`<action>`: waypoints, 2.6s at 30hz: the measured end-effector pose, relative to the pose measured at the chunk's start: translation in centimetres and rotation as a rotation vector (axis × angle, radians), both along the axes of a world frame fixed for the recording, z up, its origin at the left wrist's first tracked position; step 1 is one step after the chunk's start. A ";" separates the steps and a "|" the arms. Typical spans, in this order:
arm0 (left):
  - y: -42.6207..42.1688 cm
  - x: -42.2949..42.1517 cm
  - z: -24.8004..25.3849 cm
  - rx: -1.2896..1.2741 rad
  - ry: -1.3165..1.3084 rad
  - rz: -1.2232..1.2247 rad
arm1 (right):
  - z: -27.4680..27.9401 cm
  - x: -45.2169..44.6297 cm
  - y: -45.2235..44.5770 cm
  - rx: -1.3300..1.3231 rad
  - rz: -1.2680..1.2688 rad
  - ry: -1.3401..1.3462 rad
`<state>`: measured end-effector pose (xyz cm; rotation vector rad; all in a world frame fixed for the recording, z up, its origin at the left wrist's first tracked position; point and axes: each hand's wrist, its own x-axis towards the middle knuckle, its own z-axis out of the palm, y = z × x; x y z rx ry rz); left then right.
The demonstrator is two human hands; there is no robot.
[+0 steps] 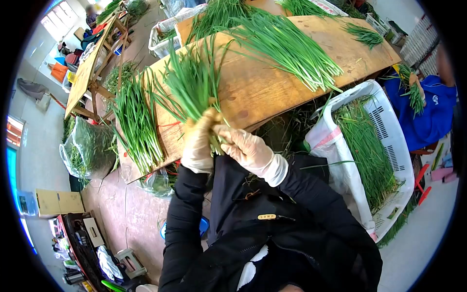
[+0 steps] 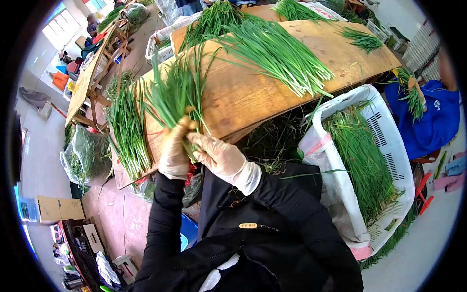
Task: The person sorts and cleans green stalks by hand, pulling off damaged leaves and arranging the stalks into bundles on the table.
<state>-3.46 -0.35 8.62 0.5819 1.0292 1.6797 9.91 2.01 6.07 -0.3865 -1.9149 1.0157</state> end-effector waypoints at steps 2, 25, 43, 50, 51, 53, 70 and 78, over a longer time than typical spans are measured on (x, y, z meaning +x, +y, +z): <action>-0.2 -3.4 0.2 -0.052 0.223 0.053 | -1.8 0.4 0.4 -0.184 0.076 -0.016; -1.0 -2.0 -2.2 -0.004 -0.254 -0.009 | -1.3 -4.6 2.1 0.232 -0.161 -0.178; -3.3 -1.1 5.9 -0.350 0.706 -1.711 | -7.2 24.7 3.2 -0.854 0.089 -0.516; -1.8 -2.1 10.2 -0.082 0.408 -0.798 | -8.2 28.2 1.7 -0.926 -0.194 -0.311; -1.4 -1.9 8.2 -0.073 0.254 -0.727 | -8.8 28.2 1.5 -0.937 -0.164 -0.262; -0.9 0.0 4.7 -0.073 0.064 -0.653 | -9.4 27.8 0.8 -0.970 -0.107 -0.231; -7.1 12.8 -11.5 -0.285 -0.262 -0.678 | -4.7 7.1 2.4 -1.450 0.522 0.102; 2.2 5.6 1.2 0.399 0.958 -0.006 | 8.1 1.5 7.1 -0.228 0.332 0.233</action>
